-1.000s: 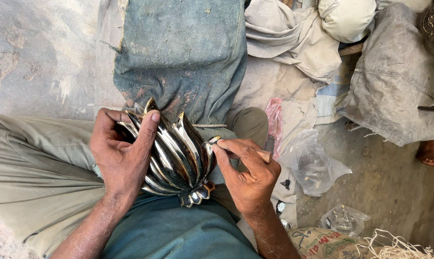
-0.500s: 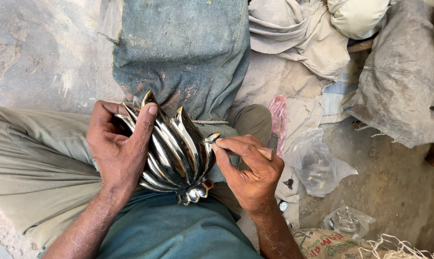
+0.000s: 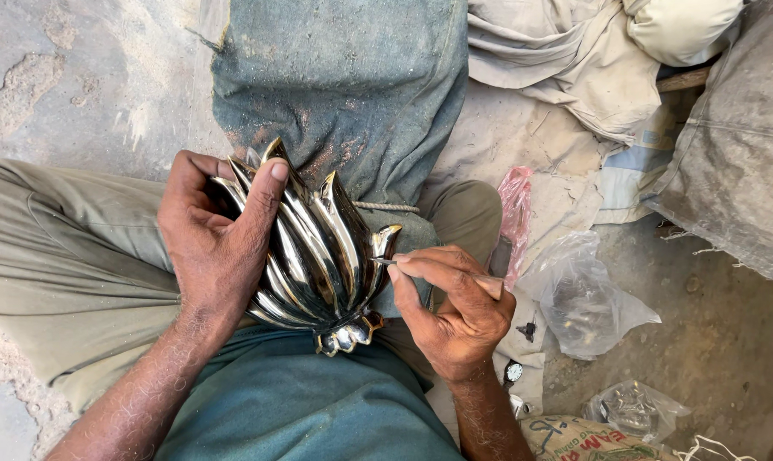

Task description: The person sits on the floor and uses a small brush to apply gold paint to the edges of a silver-colored, petal-shaped decorative object. They rotate the object to reach different sections and briefly remove eyeglasses before continuing the painting.

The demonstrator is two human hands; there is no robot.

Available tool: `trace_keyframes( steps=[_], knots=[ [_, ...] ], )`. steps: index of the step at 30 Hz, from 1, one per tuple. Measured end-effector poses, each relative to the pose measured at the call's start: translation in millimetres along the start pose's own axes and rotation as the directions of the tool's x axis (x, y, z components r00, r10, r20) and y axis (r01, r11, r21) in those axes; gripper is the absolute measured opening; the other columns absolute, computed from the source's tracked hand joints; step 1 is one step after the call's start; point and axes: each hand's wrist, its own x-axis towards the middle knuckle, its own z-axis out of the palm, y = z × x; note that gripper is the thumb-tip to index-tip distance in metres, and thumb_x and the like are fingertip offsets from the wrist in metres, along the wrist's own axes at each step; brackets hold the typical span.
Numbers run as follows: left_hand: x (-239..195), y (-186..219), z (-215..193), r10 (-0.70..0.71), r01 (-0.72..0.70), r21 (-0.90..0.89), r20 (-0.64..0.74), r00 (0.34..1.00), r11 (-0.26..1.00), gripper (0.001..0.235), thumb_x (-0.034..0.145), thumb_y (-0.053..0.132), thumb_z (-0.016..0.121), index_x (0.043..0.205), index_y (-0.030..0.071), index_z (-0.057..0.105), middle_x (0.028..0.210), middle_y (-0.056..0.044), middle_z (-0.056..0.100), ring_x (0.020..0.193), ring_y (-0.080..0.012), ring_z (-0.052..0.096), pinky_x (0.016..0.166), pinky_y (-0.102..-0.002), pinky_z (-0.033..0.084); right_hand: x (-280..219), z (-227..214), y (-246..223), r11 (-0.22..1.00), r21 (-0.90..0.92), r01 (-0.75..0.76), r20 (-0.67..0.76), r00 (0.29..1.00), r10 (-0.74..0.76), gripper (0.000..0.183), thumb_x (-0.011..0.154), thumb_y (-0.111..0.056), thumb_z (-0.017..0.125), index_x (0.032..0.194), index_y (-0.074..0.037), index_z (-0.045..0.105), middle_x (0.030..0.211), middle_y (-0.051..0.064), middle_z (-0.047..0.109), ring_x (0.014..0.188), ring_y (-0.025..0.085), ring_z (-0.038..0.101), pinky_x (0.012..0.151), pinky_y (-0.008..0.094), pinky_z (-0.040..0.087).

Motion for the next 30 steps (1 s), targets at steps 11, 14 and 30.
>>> trace_keyframes(
  steps=[11,14,30],
  knots=[
    [-1.4,2.8,-0.6,-0.002,0.003,0.096,-0.013,1.0,0.995,0.034,0.105,0.02,0.079,0.103,0.006,0.048,0.082,0.004,0.054,0.069,0.0001,0.045,0.056,-0.018,0.034,-22.6,4.3,8.3,0.996,0.079,0.039,-0.044,0.998,-0.035,0.026,0.087,0.009,0.079,0.107,-0.002,0.067,0.101,0.012,0.075,0.09,0.021,0.075,0.074,0.029,0.061],
    [-0.3,4.4,-0.4,-0.002,0.002,0.093,-0.005,1.0,0.996,0.033,0.105,0.02,0.078,0.103,0.006,0.048,0.083,0.004,0.055,0.07,0.0002,0.048,0.056,-0.018,0.037,-26.2,9.0,10.6,0.992,0.104,0.068,-0.083,0.995,-0.06,0.025,0.087,0.009,0.077,0.107,-0.001,0.067,0.101,0.013,0.074,0.091,0.023,0.074,0.077,0.033,0.062],
    [4.3,-3.3,0.0,0.018,-0.019,0.051,0.016,1.0,0.999,0.033,0.107,0.017,0.079,0.106,0.004,0.048,0.092,0.0,0.06,0.08,-0.0022,0.055,0.066,-0.019,0.045,-46.5,19.0,18.4,0.989,0.056,0.134,-0.116,0.985,-0.127,0.027,0.09,0.007,0.074,0.112,-0.003,0.061,0.103,0.014,0.071,0.096,0.029,0.075,0.084,0.038,0.066]
  ],
)
